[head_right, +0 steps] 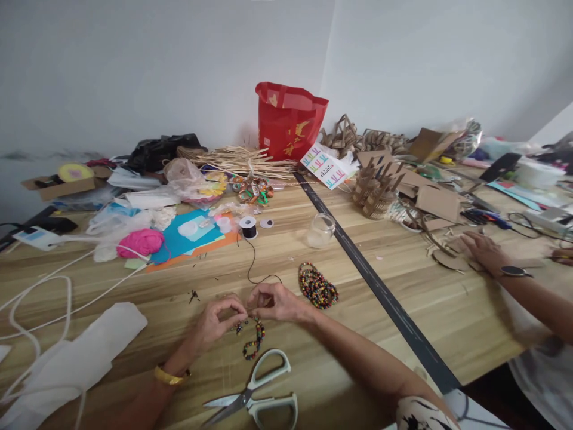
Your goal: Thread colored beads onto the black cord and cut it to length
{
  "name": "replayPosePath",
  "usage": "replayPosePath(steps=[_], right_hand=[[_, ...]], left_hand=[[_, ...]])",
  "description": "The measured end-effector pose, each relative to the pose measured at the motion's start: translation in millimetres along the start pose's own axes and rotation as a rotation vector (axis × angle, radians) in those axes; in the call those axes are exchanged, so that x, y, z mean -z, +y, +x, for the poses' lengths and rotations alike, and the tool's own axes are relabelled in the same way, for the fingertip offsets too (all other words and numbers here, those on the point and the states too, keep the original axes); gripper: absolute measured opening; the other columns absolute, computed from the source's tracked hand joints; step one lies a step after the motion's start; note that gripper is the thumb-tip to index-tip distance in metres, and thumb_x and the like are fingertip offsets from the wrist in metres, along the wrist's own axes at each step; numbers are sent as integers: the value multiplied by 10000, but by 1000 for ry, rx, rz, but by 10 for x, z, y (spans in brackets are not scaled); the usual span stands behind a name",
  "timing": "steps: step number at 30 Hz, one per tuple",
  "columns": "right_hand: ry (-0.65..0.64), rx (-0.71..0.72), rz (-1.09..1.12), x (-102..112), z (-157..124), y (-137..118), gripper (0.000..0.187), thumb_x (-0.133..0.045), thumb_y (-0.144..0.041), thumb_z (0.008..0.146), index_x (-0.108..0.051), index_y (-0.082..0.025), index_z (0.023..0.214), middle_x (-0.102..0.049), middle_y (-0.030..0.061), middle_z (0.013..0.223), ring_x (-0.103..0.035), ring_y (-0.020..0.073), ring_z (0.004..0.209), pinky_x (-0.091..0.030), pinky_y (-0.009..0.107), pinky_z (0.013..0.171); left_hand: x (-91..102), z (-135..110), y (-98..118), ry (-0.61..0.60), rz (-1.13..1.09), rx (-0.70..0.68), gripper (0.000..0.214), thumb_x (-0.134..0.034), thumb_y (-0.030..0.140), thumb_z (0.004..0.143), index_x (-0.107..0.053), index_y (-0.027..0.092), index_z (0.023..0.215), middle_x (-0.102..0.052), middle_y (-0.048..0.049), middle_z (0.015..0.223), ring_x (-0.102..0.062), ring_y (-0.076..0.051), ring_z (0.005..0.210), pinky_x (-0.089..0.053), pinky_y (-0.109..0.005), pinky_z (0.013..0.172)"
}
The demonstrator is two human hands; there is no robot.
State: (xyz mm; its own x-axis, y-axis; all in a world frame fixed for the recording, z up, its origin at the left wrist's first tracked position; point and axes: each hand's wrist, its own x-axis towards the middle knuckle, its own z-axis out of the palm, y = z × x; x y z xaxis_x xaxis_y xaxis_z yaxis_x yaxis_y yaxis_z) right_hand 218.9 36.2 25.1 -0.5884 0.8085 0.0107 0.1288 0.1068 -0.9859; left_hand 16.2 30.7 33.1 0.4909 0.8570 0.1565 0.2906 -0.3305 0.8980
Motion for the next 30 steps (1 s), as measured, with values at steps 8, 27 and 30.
replayPosePath(steps=[8,27,30], right_hand=[[-34,-41,45,-5,-12,-29,296,-643,-397,794,-616,-103,816,-540,-10,656,-450,78,576,-336,188,536],[-209,-57,61,241,-104,-149,304,-671,-396,763,-598,-102,794,-542,-14,659,-442,72,568,-342,175,528],[-311,-79,31,296,-102,-88,296,-670,-381,764,-610,-94,805,-550,-13,650,-450,72,561,-345,172,527]], left_hand=[[-30,21,39,88,63,-15,126,-626,218,761,-656,152,658,-653,-38,665,-602,-171,672,-452,-264,671],[-271,-45,133,-108,463,86,136,-572,134,791,-668,155,696,-662,-71,754,-584,-219,789,-424,-314,731],[-305,-40,217,-132,699,94,173,-539,164,836,-681,155,738,-663,-87,786,-575,-246,830,-400,-353,772]])
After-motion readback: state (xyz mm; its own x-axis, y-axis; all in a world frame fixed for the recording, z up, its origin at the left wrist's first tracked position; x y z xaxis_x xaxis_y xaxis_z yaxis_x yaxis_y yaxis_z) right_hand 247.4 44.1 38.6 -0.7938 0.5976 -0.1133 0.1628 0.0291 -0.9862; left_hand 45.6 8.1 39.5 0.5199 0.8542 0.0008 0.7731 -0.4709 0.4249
